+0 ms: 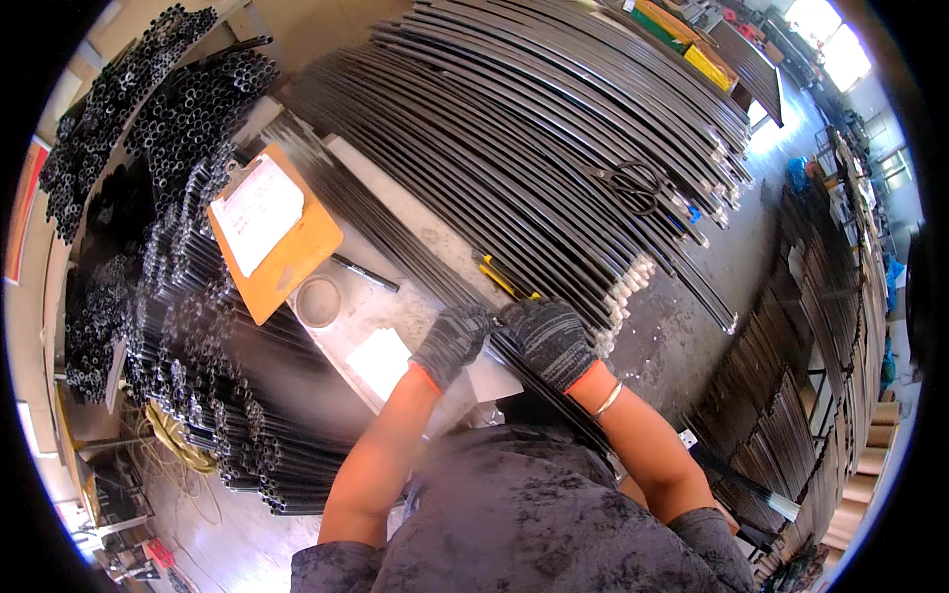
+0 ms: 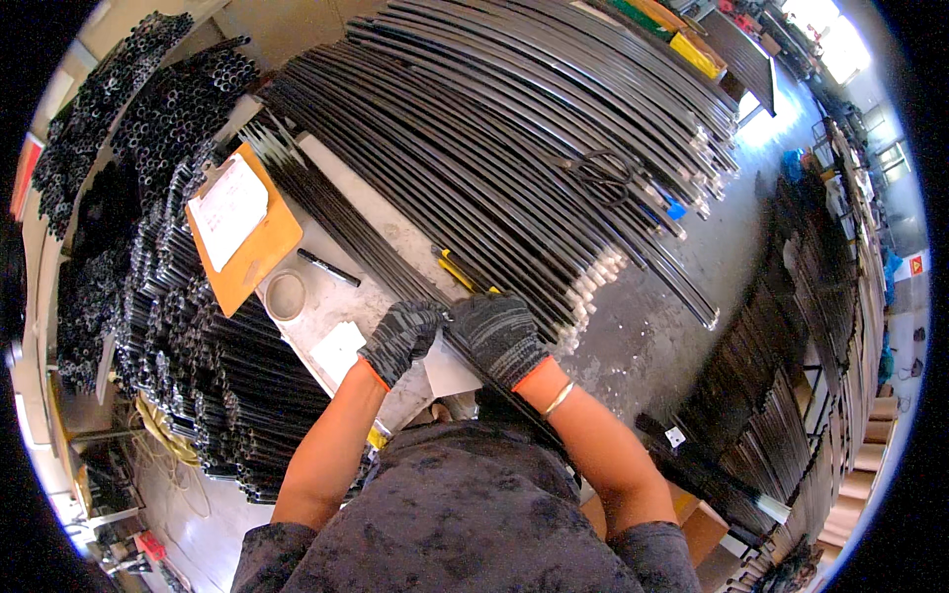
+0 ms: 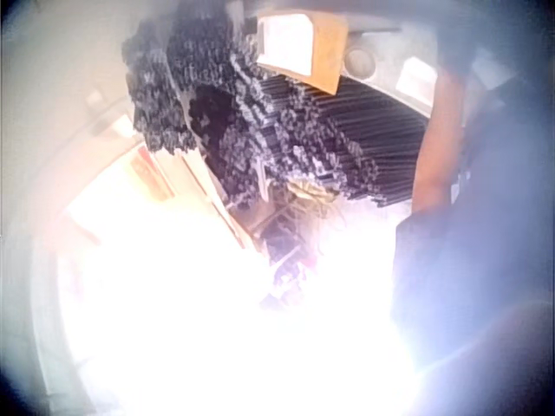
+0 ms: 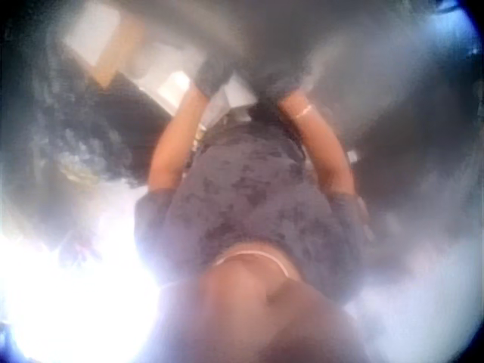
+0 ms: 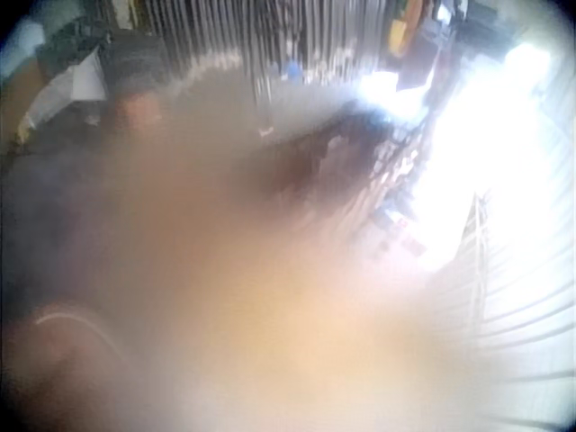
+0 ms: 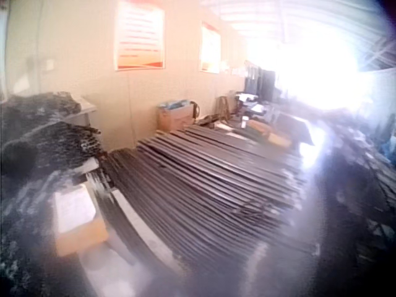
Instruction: The person picks up a bundle of metal rods and moves them to a workspace. They wrap the ends of the rods with plastic film, securing it with tape, while using a utility knife and scissors to cut the materials. They repeat this process with a second bundle of rods.
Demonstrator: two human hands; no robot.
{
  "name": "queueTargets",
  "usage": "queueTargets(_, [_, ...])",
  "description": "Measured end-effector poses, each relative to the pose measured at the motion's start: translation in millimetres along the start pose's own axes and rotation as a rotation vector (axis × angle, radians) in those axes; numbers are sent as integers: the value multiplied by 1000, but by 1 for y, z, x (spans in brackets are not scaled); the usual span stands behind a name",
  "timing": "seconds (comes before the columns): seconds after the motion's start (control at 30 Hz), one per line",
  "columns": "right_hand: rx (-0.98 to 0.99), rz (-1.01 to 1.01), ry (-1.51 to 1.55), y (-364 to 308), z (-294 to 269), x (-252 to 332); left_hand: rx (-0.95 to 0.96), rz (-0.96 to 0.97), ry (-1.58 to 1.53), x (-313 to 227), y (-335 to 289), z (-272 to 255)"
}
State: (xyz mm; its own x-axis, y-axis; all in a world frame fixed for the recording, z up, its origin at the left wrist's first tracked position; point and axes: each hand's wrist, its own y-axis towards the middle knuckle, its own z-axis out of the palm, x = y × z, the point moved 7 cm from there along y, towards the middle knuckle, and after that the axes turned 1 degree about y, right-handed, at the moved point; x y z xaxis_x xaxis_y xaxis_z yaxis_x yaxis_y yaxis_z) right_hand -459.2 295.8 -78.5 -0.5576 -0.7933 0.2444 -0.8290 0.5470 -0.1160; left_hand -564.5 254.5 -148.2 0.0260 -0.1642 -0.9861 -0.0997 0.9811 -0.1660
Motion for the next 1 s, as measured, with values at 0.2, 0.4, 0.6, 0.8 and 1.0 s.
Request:
queueTargets(0.2, [-149,-72,838,-9,32,-45,-141,94,567,-17,-12,-8])
queueTargets(0.4, [-98,356,1960,-10,85,-50,-202,-85,-116,3,-27,-17])
queueTargets(0.6, [-284,167,1632,4,66,-40,-388,-247,-1038,39,-22,20])
queueTargets(0.8, [-360,-280,376,-5,2,-3,-361,-148,-505,38,-12,-3])
queueTargets(1.0, [-418,-148,202,-8,36,-42,-413,112,516,65,-21,-24])
